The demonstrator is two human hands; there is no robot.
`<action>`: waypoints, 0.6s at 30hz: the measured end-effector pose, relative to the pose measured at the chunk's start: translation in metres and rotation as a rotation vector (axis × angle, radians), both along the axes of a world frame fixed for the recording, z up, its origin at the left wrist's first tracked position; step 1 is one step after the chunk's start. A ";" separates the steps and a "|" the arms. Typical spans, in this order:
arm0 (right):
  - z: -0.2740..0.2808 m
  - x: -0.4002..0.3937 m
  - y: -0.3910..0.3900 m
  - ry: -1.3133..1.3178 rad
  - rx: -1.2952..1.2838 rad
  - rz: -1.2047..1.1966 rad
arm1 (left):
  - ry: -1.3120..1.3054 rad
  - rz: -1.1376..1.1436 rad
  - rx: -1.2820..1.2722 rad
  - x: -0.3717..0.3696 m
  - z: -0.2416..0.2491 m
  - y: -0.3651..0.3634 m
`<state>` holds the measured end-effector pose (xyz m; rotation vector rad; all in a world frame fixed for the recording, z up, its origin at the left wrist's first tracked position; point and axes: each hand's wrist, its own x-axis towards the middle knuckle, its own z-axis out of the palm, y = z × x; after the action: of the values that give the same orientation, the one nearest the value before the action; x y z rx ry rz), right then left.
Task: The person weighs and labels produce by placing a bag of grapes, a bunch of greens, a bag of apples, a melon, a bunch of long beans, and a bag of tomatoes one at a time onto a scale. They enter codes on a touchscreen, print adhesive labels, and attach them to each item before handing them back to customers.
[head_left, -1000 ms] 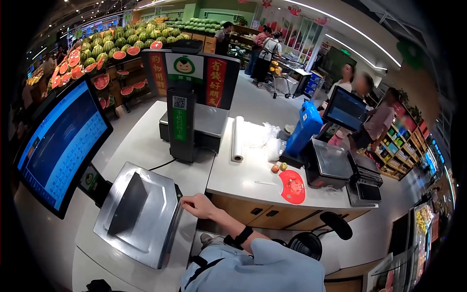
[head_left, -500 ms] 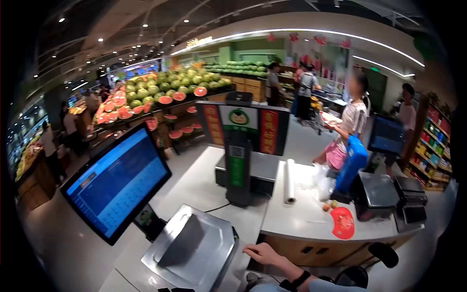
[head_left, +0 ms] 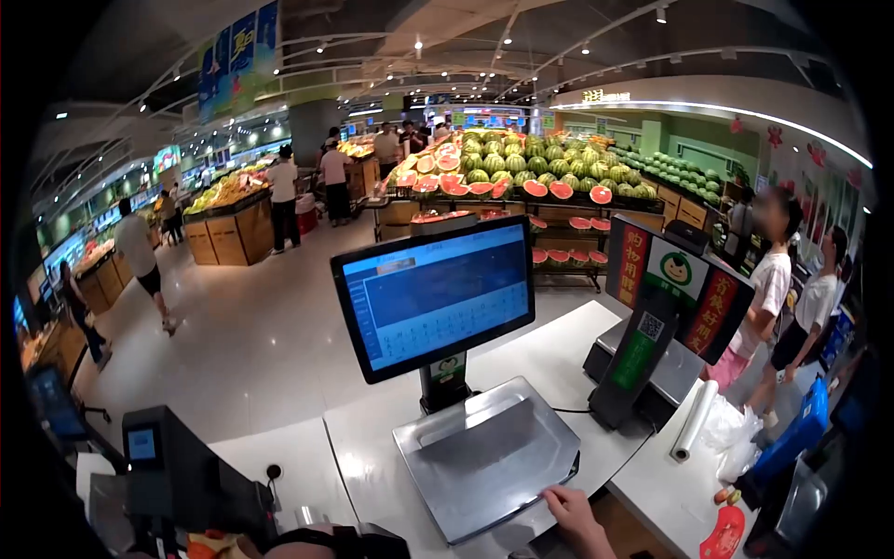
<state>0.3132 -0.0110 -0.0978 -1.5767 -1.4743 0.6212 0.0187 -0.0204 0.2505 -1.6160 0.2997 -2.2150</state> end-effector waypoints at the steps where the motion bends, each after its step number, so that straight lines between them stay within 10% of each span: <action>1: -0.004 -0.002 0.006 -0.026 0.023 0.012 | -0.014 0.051 0.015 -0.004 0.000 -0.004; 12: 0.004 -0.086 0.046 0.162 0.142 0.293 | -0.134 0.688 0.153 -0.065 -0.041 -0.006; 14: -0.001 -0.086 0.052 0.051 0.272 0.339 | 0.021 0.448 -0.688 -0.067 -0.106 0.002; 15: -0.004 -0.082 0.051 -0.068 0.393 0.370 | 0.295 0.760 -1.016 -0.080 -0.125 0.001; 18: -0.010 -0.063 0.040 -0.088 0.056 0.528 | 0.465 0.565 -1.334 -0.088 -0.214 0.025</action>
<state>0.2503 0.0290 -0.1081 -1.1809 -1.9774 0.8032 -0.0695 0.0044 0.0365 -2.3230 -1.6231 -1.4914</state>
